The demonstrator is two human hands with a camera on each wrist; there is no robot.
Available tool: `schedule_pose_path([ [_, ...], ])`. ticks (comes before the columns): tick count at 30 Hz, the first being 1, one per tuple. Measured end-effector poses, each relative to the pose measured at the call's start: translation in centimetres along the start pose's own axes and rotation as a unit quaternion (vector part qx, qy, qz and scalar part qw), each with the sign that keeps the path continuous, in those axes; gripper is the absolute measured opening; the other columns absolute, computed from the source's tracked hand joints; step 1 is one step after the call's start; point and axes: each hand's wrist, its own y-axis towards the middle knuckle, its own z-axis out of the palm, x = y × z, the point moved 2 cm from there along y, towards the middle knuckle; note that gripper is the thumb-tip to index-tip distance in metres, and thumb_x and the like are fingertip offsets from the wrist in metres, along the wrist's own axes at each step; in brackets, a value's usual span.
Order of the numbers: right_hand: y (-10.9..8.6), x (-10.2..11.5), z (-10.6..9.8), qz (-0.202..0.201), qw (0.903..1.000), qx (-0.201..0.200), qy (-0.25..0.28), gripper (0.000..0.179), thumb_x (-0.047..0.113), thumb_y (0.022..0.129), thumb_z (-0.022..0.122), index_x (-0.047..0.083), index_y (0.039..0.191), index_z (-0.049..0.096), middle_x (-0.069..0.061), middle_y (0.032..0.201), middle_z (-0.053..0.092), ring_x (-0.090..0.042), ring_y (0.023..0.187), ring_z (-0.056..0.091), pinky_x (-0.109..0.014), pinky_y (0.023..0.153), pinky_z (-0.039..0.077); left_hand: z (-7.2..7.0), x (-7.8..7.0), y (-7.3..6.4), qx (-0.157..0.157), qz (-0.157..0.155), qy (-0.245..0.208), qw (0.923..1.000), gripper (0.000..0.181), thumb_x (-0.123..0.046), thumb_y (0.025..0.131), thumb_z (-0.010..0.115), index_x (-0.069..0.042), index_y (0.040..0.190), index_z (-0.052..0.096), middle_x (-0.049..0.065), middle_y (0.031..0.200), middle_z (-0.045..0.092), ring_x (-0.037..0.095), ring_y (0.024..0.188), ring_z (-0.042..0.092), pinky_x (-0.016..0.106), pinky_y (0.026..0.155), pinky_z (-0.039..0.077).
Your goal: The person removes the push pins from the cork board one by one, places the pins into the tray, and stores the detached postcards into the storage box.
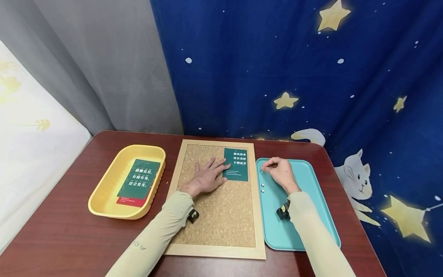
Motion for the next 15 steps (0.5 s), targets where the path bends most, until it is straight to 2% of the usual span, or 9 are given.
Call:
schedule_pose_path([
  [6,-0.22,-0.36,0.02,-0.006,1.0000,-0.006,-0.004,0.014,0.021,0.095,0.078,0.011,0.104,0.078,-0.013,0.112,0.072,-0.021,0.089,0.063,-0.024,0.069,0.050,0.06,0.02,0.01,0.003,0.001,0.003,1.0000,0.056,-0.048,0.107,0.052,-0.038,0.161,0.039,-0.013,0.175,0.021,0.024,0.166,0.009,0.077,0.125,0.003],
  [15,-0.35,-0.22,0.24,-0.027,0.9996,-0.003,0.006,0.022,0.030,0.097,0.075,0.012,0.109,0.075,-0.011,0.118,0.064,-0.025,0.102,0.061,-0.035,0.085,0.050,0.02,0.04,0.06,0.003,0.000,-0.003,1.0000,0.056,-0.046,0.107,0.052,-0.038,0.161,0.039,-0.013,0.175,0.021,0.024,0.166,0.009,0.077,0.125,0.002],
])
